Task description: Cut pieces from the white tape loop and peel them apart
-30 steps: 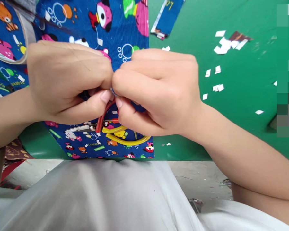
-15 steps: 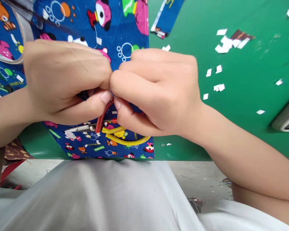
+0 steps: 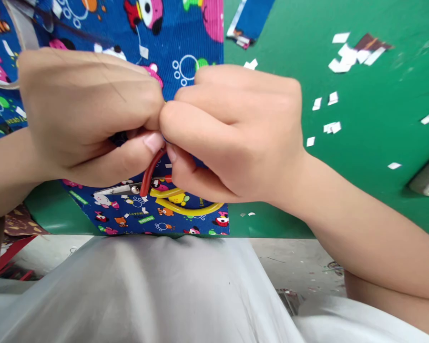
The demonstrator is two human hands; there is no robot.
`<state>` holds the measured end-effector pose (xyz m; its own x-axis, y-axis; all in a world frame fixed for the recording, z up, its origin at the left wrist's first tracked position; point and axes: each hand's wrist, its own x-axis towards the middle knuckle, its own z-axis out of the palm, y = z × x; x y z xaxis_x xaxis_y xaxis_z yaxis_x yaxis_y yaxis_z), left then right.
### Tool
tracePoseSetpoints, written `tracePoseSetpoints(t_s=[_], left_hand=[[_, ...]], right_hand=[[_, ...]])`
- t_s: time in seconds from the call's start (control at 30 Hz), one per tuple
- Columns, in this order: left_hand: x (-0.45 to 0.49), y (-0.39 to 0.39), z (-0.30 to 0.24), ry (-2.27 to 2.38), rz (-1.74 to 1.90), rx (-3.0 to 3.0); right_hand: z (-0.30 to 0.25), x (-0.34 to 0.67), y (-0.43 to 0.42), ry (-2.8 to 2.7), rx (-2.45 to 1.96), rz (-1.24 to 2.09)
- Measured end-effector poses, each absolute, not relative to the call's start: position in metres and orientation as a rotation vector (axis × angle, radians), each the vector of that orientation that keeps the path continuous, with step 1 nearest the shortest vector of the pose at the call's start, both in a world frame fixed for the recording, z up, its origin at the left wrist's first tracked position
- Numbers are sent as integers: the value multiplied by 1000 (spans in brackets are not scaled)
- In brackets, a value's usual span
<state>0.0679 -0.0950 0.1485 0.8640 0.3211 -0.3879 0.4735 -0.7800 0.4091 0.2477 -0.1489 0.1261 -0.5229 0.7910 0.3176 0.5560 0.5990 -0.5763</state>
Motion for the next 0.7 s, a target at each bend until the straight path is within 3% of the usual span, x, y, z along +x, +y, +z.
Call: tracePoseSetpoints(t_s=[0.27, 0.7], left_hand=[[69, -95, 149, 573, -448, 2537], [70, -96, 148, 605, -362, 2391]], right_hand=[[131, 247, -144, -2351, -1106, 426], [127, 255, -150, -2360, -1081, 553]])
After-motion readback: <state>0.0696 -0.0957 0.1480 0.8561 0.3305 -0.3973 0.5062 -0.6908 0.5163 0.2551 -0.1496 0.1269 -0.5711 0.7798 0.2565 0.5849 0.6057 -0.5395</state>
